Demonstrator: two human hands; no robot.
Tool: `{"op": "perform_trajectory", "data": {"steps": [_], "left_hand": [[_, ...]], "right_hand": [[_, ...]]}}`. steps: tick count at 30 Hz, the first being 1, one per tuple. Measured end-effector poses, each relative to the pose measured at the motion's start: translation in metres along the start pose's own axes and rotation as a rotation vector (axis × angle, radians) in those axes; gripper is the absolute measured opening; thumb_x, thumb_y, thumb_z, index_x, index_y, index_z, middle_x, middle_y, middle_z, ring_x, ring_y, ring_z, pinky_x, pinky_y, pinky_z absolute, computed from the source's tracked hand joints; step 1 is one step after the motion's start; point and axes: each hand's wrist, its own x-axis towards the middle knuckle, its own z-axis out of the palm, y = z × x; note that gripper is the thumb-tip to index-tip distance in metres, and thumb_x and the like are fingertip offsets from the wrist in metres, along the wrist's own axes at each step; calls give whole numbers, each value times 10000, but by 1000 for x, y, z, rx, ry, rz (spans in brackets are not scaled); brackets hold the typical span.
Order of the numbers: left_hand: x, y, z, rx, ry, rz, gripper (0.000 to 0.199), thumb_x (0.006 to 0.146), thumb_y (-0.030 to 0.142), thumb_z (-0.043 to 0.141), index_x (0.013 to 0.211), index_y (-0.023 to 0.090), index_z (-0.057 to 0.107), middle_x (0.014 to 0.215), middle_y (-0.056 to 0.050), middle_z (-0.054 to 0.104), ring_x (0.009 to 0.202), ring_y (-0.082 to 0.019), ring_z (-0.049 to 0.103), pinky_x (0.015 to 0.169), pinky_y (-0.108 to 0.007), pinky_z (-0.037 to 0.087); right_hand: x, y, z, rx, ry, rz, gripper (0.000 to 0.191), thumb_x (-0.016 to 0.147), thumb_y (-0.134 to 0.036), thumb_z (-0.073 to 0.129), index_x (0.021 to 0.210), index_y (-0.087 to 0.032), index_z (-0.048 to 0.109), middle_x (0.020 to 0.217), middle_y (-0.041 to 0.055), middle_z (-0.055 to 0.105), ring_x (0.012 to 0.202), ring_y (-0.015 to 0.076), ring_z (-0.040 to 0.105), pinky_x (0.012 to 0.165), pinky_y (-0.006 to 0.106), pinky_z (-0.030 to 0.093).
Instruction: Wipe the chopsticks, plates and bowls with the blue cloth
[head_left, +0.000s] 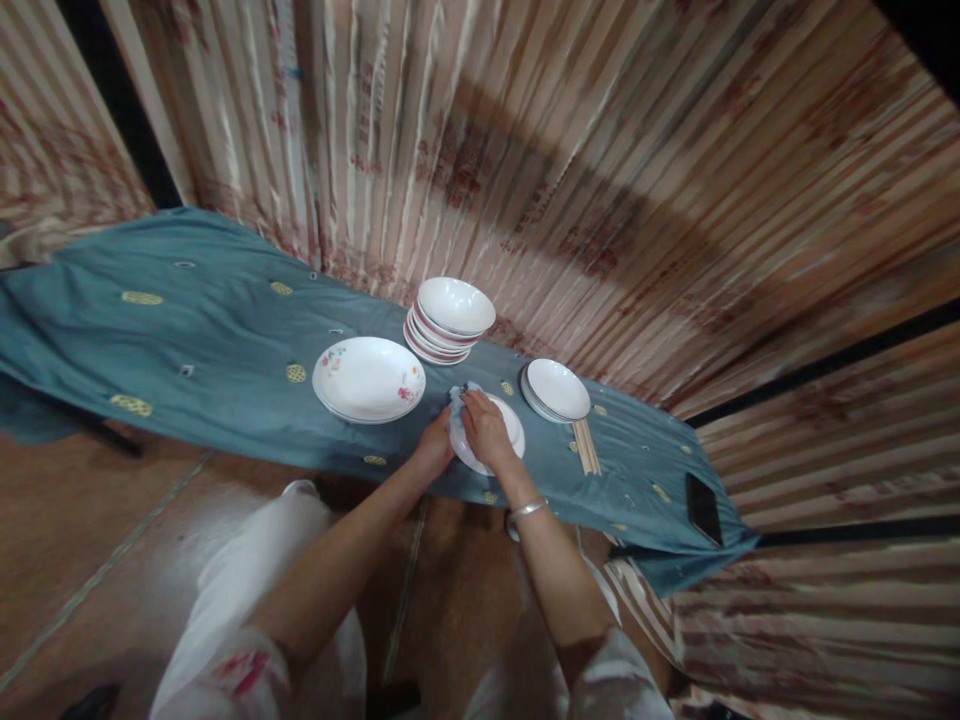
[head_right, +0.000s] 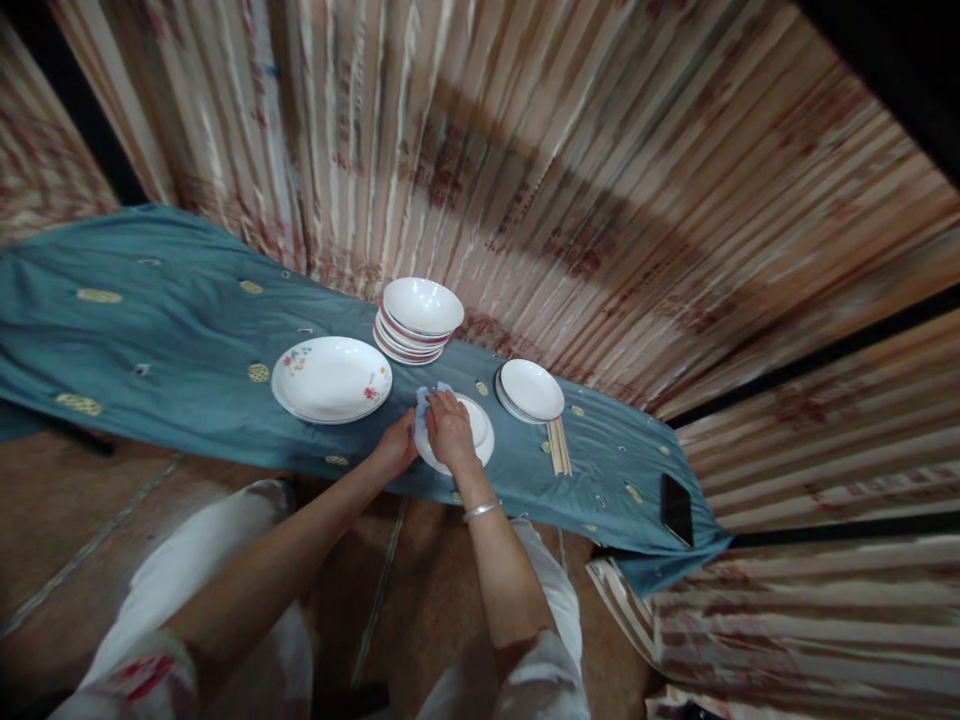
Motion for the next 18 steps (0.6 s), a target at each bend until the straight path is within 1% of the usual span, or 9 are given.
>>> {"op": "perform_trajectory", "data": {"steps": [3,5,8,11,14,18], "left_hand": [[-3,0,1,57,21,-29,139,776,60,553,838,131,655,734,-68,717,934,-228,675,887,-325,482],[-6,1,1,83,21,-39,155,745,31,573,814,136,664,715,-68,719,918,-240,680,873,-329,485],[-8,3,2,101,20,-38,116,740,46,601,787,127,670,741,-85,730,891,-249,685,860,-345,490],[-9,3,2,112,26,-30,81,719,72,654,783,119,670,756,-91,735,871,-253,688,853,-359,494],[-9,1,1,120,23,-20,109,688,100,709,789,110,671,753,-88,734,852,-246,688,834,-351,502],[-8,0,0,128,22,-13,133,668,130,741,777,98,674,733,-89,730,772,-230,688,780,-342,516]], "right_hand": [[5,6,0,-2,-16,17,401,961,-235,333,1291,-142,539,1360,139,536,1330,213,414,1110,421,308],[8,9,-1,-10,-34,24,402,968,-245,319,1292,-148,536,1359,134,537,1320,207,425,1104,414,311],[12,14,-1,-22,-42,42,402,975,-254,299,1287,-162,536,1356,124,541,1314,200,433,1098,409,315],[14,21,0,-34,-21,76,413,977,-258,280,1284,-155,536,1337,133,556,1301,196,449,1095,409,321],[13,29,2,-56,26,116,424,968,-252,283,1285,-120,533,1313,150,573,1292,206,461,1084,413,346],[8,40,2,-79,85,156,434,946,-222,299,1269,-56,537,1281,193,590,1261,229,496,1080,424,363]]}}
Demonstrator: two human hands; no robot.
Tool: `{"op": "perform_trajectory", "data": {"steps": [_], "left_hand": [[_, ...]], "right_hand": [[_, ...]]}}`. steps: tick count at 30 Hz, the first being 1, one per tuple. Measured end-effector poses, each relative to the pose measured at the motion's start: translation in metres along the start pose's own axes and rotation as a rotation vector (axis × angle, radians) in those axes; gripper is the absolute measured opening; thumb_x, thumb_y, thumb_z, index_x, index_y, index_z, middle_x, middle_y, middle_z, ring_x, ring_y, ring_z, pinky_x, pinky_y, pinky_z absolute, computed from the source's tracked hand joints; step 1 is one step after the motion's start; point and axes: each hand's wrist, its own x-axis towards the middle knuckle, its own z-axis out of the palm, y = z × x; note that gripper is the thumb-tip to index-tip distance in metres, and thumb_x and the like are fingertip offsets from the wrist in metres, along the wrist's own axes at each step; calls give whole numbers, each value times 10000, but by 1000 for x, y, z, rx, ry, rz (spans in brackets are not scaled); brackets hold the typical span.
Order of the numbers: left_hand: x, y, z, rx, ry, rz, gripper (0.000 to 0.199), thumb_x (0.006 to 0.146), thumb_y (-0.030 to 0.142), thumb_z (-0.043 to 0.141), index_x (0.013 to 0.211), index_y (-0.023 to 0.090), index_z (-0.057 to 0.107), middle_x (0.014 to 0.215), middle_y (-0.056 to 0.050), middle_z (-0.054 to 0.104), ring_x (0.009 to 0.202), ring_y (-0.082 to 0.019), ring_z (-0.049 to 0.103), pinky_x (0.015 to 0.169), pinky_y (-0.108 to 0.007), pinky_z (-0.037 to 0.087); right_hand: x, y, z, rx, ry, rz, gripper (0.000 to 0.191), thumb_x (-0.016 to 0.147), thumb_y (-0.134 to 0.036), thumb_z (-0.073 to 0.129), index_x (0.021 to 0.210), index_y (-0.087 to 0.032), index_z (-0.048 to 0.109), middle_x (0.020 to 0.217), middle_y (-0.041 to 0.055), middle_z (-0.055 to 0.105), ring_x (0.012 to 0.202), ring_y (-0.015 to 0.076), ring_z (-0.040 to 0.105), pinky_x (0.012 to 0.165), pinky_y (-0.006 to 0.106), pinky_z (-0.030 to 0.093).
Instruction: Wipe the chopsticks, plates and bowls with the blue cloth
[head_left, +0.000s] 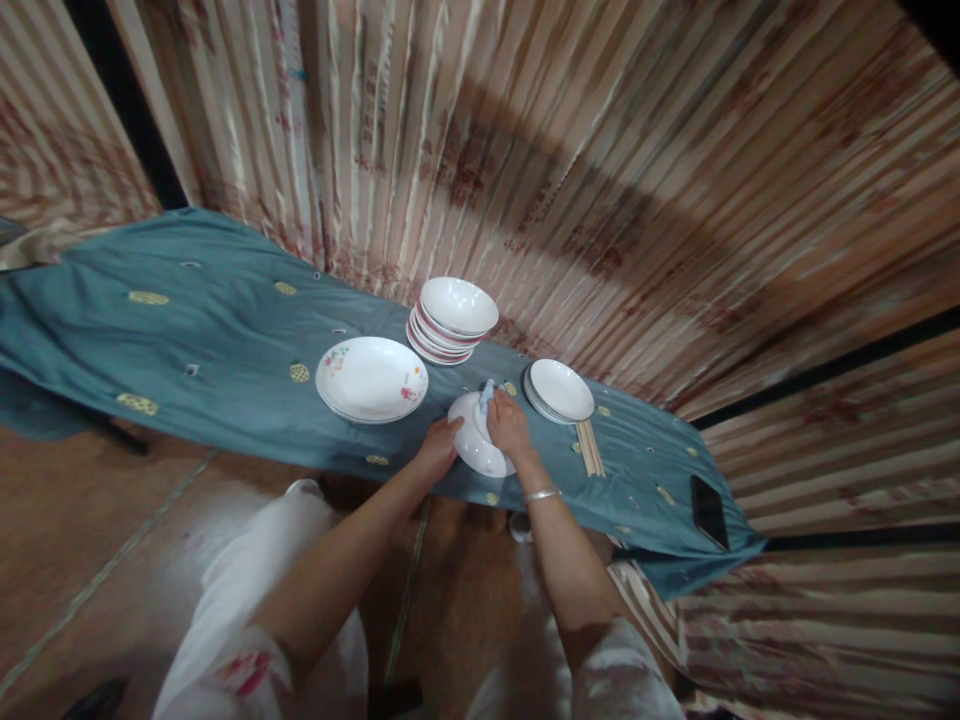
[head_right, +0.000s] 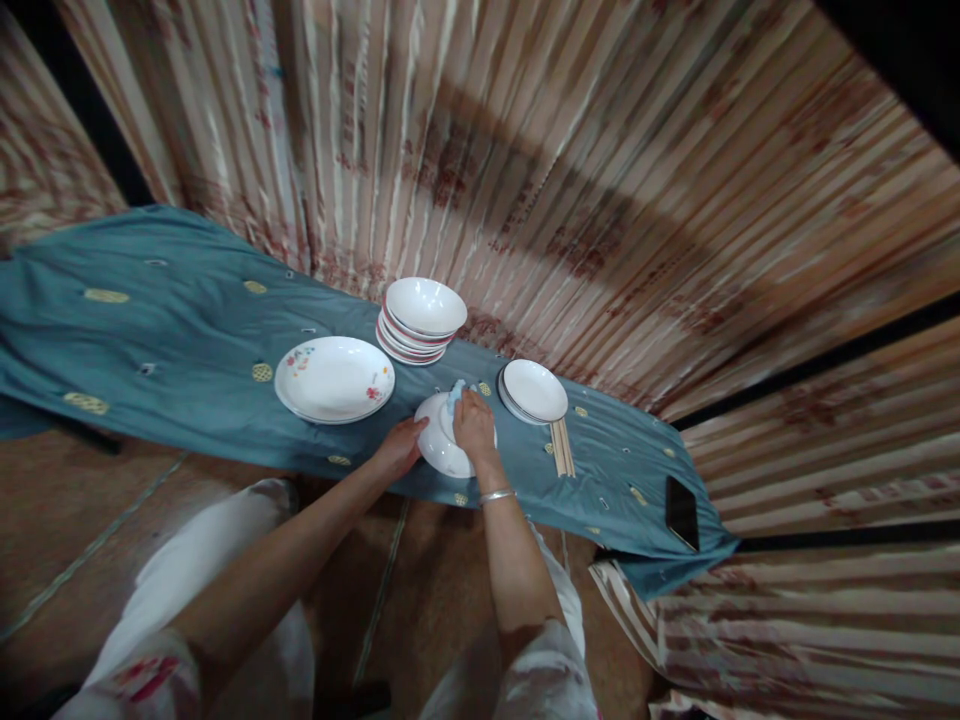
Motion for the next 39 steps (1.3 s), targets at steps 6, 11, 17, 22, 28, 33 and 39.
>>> {"op": "perform_trajectory", "data": {"steps": [6,11,17,22,28,33,39], "left_hand": [[1,1,0,10,12,6,123,647,134,755,742,121,679,704,-72,731,723,-210,683,737,-318,522],[1,0,1,16,31,13,132,633,136,764,726,120,672,687,-74,726,754,-228,687,754,-333,519],[-1,1,1,21,41,15,159,616,141,778,729,102,674,681,-82,716,728,-229,682,746,-337,509],[0,0,1,20,50,17,158,613,147,781,706,108,659,630,-61,696,691,-216,671,725,-333,505],[0,0,2,20,36,17,170,609,155,788,709,94,664,647,-74,697,682,-213,659,733,-339,491],[0,0,2,11,32,21,179,602,150,792,713,87,668,656,-70,695,654,-195,643,734,-331,481],[-1,0,3,0,28,28,178,606,146,786,729,89,670,666,-59,702,633,-176,633,701,-309,487]], "right_hand": [[-9,5,-5,-33,-19,98,459,952,-214,296,1293,11,505,1325,227,545,1268,238,493,1093,363,342],[-19,9,-11,-21,-28,187,455,949,-216,313,1313,-9,490,1344,221,531,1285,225,479,1096,340,332],[-40,17,-14,34,8,254,460,946,-249,300,1316,-53,490,1351,197,534,1300,237,464,1078,374,354],[-57,16,-15,40,46,261,454,954,-264,287,1318,-84,490,1352,181,538,1300,231,465,1062,372,376],[-74,2,-15,-6,67,293,461,956,-253,289,1313,-40,490,1376,240,491,1331,242,430,1078,404,364],[-83,-7,-12,11,120,276,472,947,-246,279,1279,-6,515,1355,256,504,1331,255,424,1091,434,355],[-89,-17,-14,23,131,246,461,944,-232,283,1225,9,558,1314,263,534,1320,270,426,1102,464,340]]}}
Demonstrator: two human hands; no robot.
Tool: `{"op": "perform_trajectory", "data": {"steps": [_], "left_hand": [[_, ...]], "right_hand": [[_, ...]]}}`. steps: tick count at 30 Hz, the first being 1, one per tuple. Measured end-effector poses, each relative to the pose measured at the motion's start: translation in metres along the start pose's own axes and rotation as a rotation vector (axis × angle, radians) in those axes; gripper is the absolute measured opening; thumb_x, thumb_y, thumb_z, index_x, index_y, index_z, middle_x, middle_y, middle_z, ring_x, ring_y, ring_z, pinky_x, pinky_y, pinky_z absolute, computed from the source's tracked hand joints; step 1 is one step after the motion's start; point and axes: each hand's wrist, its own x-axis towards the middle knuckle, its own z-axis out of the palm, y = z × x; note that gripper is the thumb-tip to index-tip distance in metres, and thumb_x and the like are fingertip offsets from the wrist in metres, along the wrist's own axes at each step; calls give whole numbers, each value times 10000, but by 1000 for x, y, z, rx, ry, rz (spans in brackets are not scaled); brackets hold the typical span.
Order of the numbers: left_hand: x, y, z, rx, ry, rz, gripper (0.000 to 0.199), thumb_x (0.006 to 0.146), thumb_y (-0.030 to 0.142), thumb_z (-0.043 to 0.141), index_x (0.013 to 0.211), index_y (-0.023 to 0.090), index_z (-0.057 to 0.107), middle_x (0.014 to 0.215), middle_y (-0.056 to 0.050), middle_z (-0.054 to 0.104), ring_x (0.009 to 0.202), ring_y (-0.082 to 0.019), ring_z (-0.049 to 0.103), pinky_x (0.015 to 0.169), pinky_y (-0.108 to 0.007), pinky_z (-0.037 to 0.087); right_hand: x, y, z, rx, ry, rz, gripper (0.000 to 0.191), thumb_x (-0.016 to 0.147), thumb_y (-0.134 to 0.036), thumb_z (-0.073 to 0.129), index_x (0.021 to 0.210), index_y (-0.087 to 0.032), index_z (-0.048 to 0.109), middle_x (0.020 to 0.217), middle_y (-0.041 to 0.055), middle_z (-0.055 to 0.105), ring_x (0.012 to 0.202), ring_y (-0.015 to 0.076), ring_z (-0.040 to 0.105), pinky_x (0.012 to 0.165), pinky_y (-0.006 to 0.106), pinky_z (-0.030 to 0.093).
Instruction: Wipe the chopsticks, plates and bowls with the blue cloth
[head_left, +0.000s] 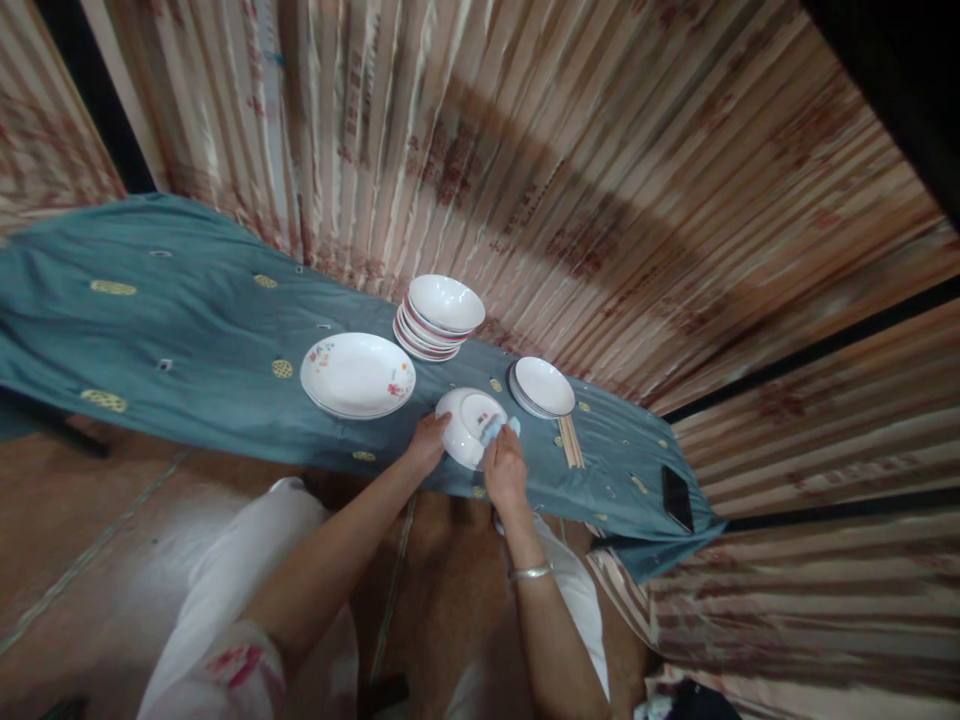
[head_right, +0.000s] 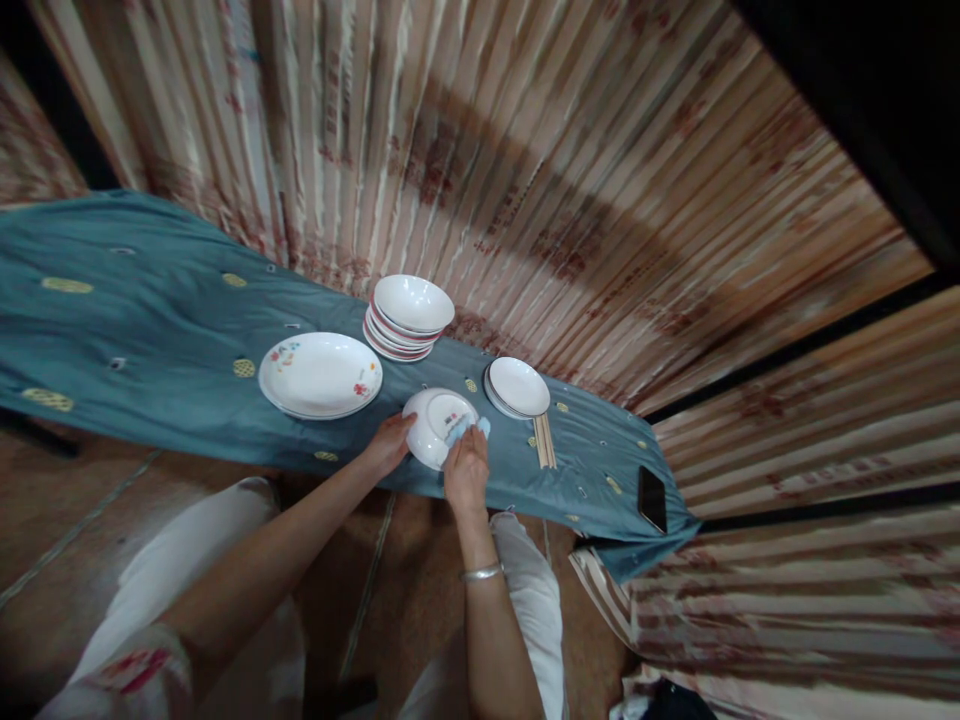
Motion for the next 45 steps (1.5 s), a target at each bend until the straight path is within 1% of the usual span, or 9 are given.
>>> {"op": "perform_trajectory", "data": {"steps": [6,12,19,22,25,30,34,39,45], "left_hand": [[-1,0,-1,11,-21,-1,218,589,179,804,731,88,665,648,-55,694,573,-164,613,617,-293,475],[-1,-1,-2,26,-32,4,230,584,200,811,733,94,672,673,-66,706,593,-169,623,631,-295,483],[2,-2,-3,41,-15,15,172,607,187,788,697,108,664,629,-44,689,556,-153,604,612,-284,467],[4,-2,-4,50,-10,15,113,643,158,754,677,110,658,605,-36,677,536,-138,590,596,-268,455],[5,-2,-5,63,-9,14,74,676,134,721,668,133,647,599,-26,672,563,-140,605,594,-255,454],[7,-4,-5,75,-19,2,88,674,141,727,686,154,641,636,-42,687,697,-191,663,654,-278,478],[7,-5,-5,62,-21,-1,124,656,171,749,715,144,644,684,-66,705,765,-224,679,707,-308,496],[7,-5,-4,41,-8,-4,164,636,161,757,750,113,650,700,-78,714,760,-237,686,737,-334,519],[6,-4,-4,26,11,0,174,620,152,765,740,107,648,674,-71,716,701,-226,683,740,-346,532]], "right_hand": [[-7,-23,-2,-15,-17,-64,453,945,-212,275,1213,-6,577,1283,248,563,1306,272,441,1106,460,338],[-6,-37,-1,-21,-9,-104,461,944,-208,268,1230,-10,571,1275,235,575,1274,270,479,1092,451,363],[3,-43,2,-28,-89,-146,465,923,-150,303,1328,-18,488,1375,230,494,1324,264,428,1110,439,342],[11,-47,7,-35,-129,-149,473,910,-133,338,1353,-17,456,1429,235,427,1349,269,397,1100,420,357],[22,-50,12,-38,-165,-157,485,907,-142,366,1373,-26,430,1453,239,390,1347,282,401,1075,423,387],[40,-47,16,-24,-208,-164,476,924,-151,325,1376,-55,438,1440,237,411,1323,289,436,1062,459,396],[47,-40,16,-3,-203,-187,465,944,-197,312,1373,-85,451,1425,193,451,1335,250,426,1091,417,372],[55,-26,15,5,-199,-193,456,940,-189,314,1355,-86,474,1427,180,454,1340,223,419,1090,378,376],[62,-7,10,26,-189,-184,445,914,-157,358,1332,-109,504,1417,161,473,1310,211,459,1094,370,368]]}}
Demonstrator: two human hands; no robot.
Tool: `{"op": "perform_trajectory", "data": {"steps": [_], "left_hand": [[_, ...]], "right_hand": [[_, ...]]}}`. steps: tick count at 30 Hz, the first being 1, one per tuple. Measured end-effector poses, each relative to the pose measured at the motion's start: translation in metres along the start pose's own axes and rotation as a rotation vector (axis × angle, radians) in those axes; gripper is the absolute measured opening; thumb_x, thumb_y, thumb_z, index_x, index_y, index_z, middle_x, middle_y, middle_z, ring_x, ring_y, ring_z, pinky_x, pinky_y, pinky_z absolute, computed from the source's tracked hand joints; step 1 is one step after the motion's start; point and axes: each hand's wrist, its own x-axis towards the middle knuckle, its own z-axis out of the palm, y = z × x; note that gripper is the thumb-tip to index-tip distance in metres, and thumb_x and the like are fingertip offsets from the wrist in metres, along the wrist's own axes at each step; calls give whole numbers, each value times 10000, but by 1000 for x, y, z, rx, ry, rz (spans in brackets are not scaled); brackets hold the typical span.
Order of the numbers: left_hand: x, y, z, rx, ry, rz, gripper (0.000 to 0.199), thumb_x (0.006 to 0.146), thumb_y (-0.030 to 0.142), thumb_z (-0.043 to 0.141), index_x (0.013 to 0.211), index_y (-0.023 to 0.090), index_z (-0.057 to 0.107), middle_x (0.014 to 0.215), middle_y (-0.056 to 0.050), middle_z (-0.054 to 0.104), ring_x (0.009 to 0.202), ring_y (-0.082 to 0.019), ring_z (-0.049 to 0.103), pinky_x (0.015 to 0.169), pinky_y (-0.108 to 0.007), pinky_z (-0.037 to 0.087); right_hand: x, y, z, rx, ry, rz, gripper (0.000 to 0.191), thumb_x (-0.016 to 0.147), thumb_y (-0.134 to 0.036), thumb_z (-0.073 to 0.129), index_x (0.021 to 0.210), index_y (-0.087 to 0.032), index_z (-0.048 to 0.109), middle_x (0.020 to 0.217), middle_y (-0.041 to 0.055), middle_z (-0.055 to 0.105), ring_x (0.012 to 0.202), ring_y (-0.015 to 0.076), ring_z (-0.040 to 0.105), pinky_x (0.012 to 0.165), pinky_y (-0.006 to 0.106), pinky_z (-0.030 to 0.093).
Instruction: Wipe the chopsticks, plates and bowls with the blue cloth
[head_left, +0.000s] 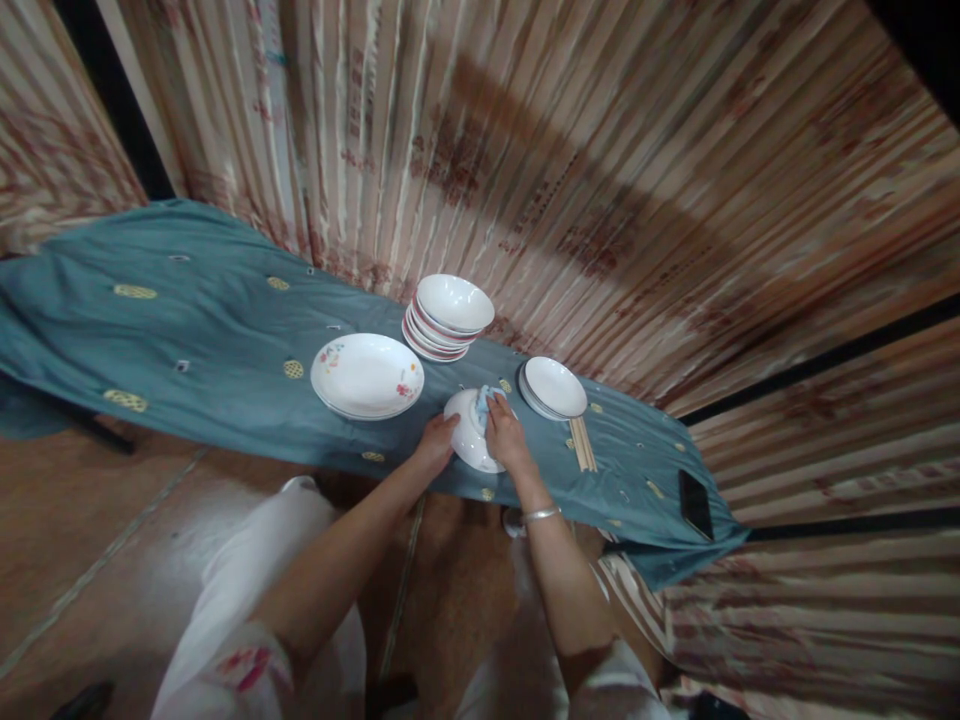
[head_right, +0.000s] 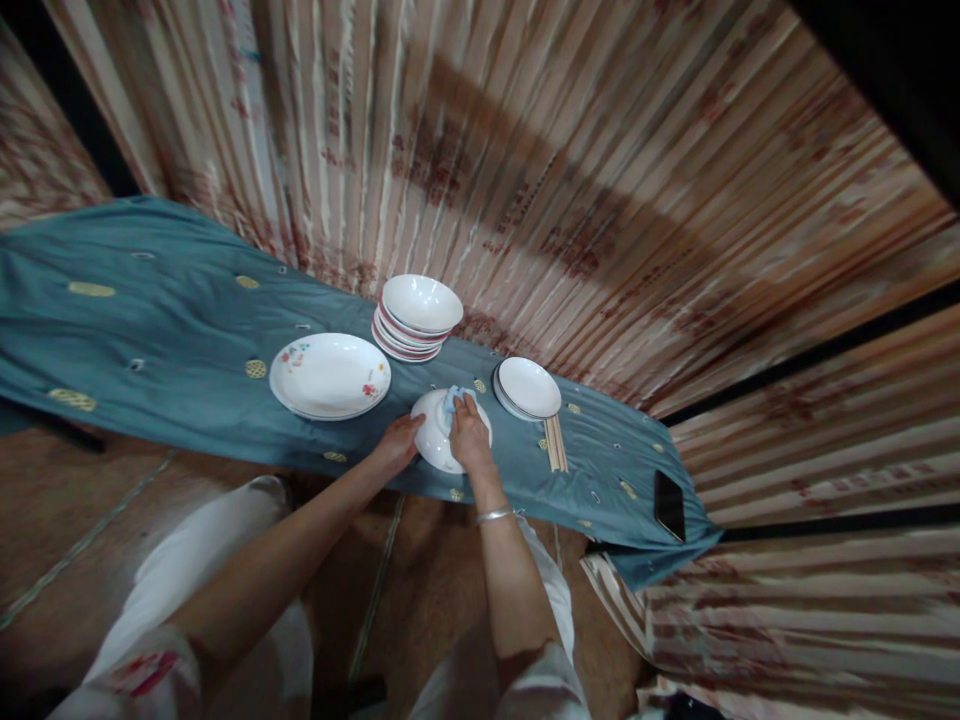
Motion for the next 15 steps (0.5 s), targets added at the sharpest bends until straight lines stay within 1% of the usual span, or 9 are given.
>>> {"op": "perform_trajectory", "data": {"steps": [4,8,15], "left_hand": [[-2,1,1,-4,10,5,166,609,147,767,717,112,645,671,-73,716,703,-231,680,741,-355,528],[-4,2,2,-6,14,7,169,600,147,774,709,109,651,679,-83,715,718,-239,679,744,-358,514],[-4,2,3,-17,27,10,172,592,133,780,700,92,653,656,-71,699,622,-189,648,685,-315,485]], "right_hand": [[-5,4,-5,-34,-13,39,444,911,-142,350,1322,-84,509,1425,185,456,1301,224,471,1081,360,381],[-12,2,-11,-60,-22,68,436,913,-137,364,1318,-85,515,1426,183,456,1289,223,485,1077,342,385],[-26,-5,-24,-114,-106,123,439,924,-127,355,1332,-50,498,1434,187,446,1301,232,470,1072,325,385]]}}
